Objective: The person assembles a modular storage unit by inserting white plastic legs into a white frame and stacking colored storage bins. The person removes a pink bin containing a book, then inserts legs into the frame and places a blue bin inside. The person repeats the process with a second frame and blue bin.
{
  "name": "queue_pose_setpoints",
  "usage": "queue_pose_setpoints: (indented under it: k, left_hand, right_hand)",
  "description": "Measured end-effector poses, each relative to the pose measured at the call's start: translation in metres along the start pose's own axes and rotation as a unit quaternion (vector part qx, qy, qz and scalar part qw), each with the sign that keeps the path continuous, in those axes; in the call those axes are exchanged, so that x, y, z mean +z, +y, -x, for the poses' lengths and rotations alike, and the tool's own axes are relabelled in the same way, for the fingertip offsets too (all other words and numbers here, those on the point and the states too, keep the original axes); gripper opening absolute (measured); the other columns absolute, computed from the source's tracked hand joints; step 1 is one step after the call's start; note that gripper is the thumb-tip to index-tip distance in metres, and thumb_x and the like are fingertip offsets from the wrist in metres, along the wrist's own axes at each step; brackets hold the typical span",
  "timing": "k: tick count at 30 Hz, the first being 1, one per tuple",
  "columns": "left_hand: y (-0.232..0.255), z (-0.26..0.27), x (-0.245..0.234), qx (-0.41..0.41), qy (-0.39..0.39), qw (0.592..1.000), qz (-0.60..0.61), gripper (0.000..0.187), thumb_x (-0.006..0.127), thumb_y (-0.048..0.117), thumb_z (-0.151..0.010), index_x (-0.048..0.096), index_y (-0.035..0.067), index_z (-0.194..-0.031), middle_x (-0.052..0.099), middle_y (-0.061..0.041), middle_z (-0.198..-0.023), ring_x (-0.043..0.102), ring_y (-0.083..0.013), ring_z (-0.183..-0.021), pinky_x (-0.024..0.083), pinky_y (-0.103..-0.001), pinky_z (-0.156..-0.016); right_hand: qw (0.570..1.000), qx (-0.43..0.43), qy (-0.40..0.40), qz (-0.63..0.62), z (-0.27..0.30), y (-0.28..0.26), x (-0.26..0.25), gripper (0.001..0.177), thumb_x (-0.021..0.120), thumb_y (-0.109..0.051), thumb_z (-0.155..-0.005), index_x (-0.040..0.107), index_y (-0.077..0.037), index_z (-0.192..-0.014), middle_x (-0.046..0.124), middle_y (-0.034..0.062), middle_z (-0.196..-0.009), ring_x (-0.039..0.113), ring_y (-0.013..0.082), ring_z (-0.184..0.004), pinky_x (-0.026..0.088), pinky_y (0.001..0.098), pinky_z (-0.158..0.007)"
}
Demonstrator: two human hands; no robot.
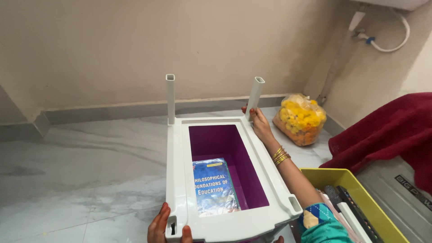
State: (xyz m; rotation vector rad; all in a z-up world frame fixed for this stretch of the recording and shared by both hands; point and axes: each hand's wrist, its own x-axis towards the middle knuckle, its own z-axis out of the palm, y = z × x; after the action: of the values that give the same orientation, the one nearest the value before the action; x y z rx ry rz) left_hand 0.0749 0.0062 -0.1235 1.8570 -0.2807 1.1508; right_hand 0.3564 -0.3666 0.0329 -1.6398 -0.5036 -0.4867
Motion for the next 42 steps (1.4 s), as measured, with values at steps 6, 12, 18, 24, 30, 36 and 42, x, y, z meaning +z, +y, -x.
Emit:
queue_pose_setpoints:
  k: [6, 12, 18, 24, 30, 36, 42]
  left_hand:
    - [-0.018, 0.006, 0.001, 0.025, -0.033, 0.999, 0.002, 0.064, 0.059, 0.039, -0.091, 0.042, -0.005, -0.133, 0.054, -0.025, -0.121, 0.056, -0.0373, -0.126, 0.052, -0.049, -0.105]
    - [-0.017, 0.008, -0.002, 0.034, -0.042, 0.998, -0.018, 0.064, 0.058, 0.041, -0.091, 0.042, -0.005, -0.132, 0.054, -0.025, -0.121, 0.056, -0.0372, -0.126, 0.053, -0.048, -0.104]
    - [-0.021, 0.008, -0.001, 0.039, -0.046, 0.998, -0.016, 0.064, 0.058, 0.043, -0.091, 0.043, -0.006, -0.131, 0.055, -0.025, -0.123, 0.056, -0.0363, -0.126, 0.053, -0.047, -0.104]
    - [-0.018, 0.011, -0.002, 0.031, -0.04, 0.999, -0.016, 0.064, 0.058, 0.044, -0.091, 0.044, -0.005, -0.131, 0.055, -0.025, -0.123, 0.056, -0.0356, -0.126, 0.054, -0.047, -0.104]
    - [-0.021, 0.012, -0.001, 0.034, -0.054, 0.998, -0.02, 0.064, 0.057, 0.043, -0.092, 0.043, -0.006, -0.131, 0.054, -0.025, -0.123, 0.055, -0.0361, -0.127, 0.053, -0.048, -0.104]
    - [-0.025, 0.015, 0.0, 0.042, -0.05, 0.998, -0.021, 0.065, 0.055, 0.044, -0.093, 0.042, -0.006, -0.132, 0.053, -0.024, -0.123, 0.054, -0.035, -0.128, 0.053, -0.048, -0.104]
    - [-0.025, 0.018, 0.0, 0.031, -0.056, 0.998, -0.024, 0.064, 0.055, 0.044, -0.093, 0.042, -0.006, -0.132, 0.054, -0.023, -0.122, 0.054, -0.0351, -0.127, 0.052, -0.048, -0.105]
  right_hand:
    - [0.999, 0.0, 0.005, -0.039, 0.002, -0.009, 0.008, 0.051, 0.051, -0.044, -0.106, 0.054, -0.001, -0.134, 0.064, 0.0062, -0.121, 0.057, 0.0144, -0.119, 0.044, 0.03, -0.106]
    - [1.0, 0.005, -0.013, -0.005, -0.001, -0.01, 0.004, 0.049, 0.046, -0.047, -0.108, 0.055, -0.003, -0.127, 0.065, 0.0085, -0.116, 0.062, 0.0142, -0.108, 0.052, 0.0309, -0.097]
    - [1.0, -0.009, -0.007, 0.02, -0.002, -0.016, 0.009, 0.052, 0.044, -0.05, -0.105, 0.053, -0.005, -0.128, 0.063, 0.008, -0.124, 0.063, 0.0132, -0.102, 0.055, 0.03, -0.088]
    - [0.999, 0.0, 0.002, 0.034, -0.001, -0.019, 0.01, 0.053, 0.043, -0.052, -0.106, 0.054, -0.005, -0.128, 0.066, 0.0092, -0.121, 0.065, 0.0139, -0.103, 0.056, 0.0293, -0.089]
    - [0.998, -0.063, -0.014, 0.008, 0.002, -0.017, 0.008, 0.054, 0.048, -0.049, -0.108, 0.052, -0.002, -0.134, 0.064, 0.0126, -0.124, 0.061, 0.0158, -0.109, 0.051, 0.0309, -0.098]
    - [0.999, -0.008, -0.001, 0.037, -0.003, -0.019, 0.009, 0.053, 0.043, -0.053, -0.106, 0.053, -0.005, -0.126, 0.068, 0.0109, -0.114, 0.064, 0.0141, -0.101, 0.054, 0.0295, -0.09]
    - [0.998, -0.013, 0.002, 0.065, 0.001, -0.027, 0.012, 0.054, 0.038, -0.056, -0.106, 0.052, -0.006, -0.121, 0.067, 0.0074, -0.112, 0.064, 0.0147, -0.102, 0.053, 0.0309, -0.092]
